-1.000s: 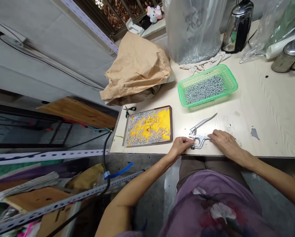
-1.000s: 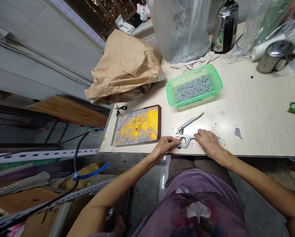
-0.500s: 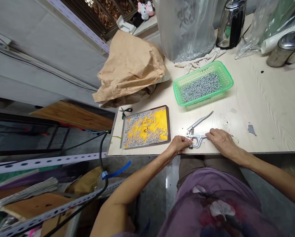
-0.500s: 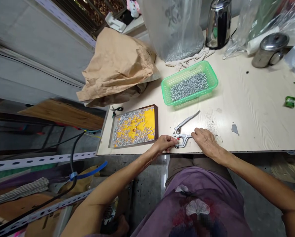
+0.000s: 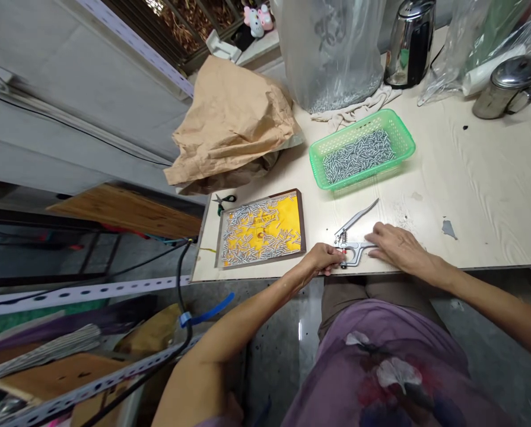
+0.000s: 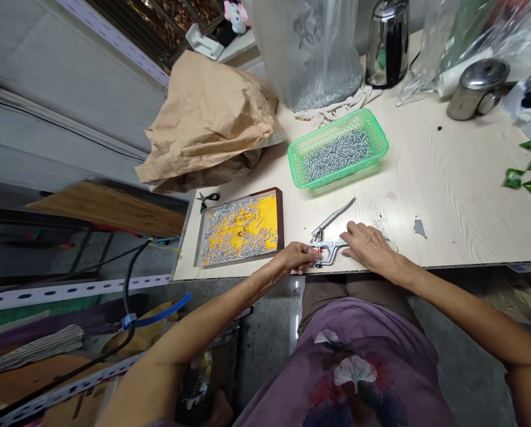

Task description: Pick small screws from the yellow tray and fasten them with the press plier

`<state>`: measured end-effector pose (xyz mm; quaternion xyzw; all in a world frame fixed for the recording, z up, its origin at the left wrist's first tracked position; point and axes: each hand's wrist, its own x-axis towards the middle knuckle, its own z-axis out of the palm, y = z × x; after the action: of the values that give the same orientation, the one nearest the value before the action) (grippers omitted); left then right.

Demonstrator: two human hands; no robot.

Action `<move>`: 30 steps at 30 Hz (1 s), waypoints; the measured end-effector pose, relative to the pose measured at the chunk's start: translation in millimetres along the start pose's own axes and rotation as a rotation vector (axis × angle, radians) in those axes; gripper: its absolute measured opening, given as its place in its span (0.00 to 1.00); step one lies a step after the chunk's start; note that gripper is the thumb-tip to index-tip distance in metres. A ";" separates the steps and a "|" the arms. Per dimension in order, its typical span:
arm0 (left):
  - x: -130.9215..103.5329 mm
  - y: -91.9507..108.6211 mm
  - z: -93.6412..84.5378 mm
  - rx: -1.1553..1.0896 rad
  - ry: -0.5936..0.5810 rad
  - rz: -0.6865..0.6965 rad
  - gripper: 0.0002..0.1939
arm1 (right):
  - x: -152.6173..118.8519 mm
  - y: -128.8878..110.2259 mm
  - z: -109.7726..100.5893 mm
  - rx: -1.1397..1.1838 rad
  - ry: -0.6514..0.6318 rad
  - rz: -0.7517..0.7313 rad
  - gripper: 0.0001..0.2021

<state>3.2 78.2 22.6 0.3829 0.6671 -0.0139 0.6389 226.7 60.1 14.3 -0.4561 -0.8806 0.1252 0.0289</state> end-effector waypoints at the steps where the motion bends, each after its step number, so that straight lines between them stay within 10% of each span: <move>1: -0.2 -0.4 0.5 0.002 0.000 -0.003 0.13 | 3.1 5.4 -2.8 0.002 0.007 -0.009 0.19; 8: -1.8 -1.2 3.4 0.009 0.024 -0.042 0.14 | 32.1 42.9 -1.8 -0.044 -0.043 -0.124 0.50; 21: -8.4 -3.8 7.0 0.107 0.079 -0.003 0.13 | 33.5 34.3 -9.5 -0.077 -0.021 -0.143 0.27; 30: -10.3 -3.4 28.3 0.924 0.546 0.824 0.16 | 28.5 22.5 -8.9 -0.072 -0.063 -0.061 0.21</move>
<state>24.0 56.3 24.7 0.8296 0.5296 0.0444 0.1713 229.4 97.4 15.5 -0.4256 -0.8985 0.1070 -0.0117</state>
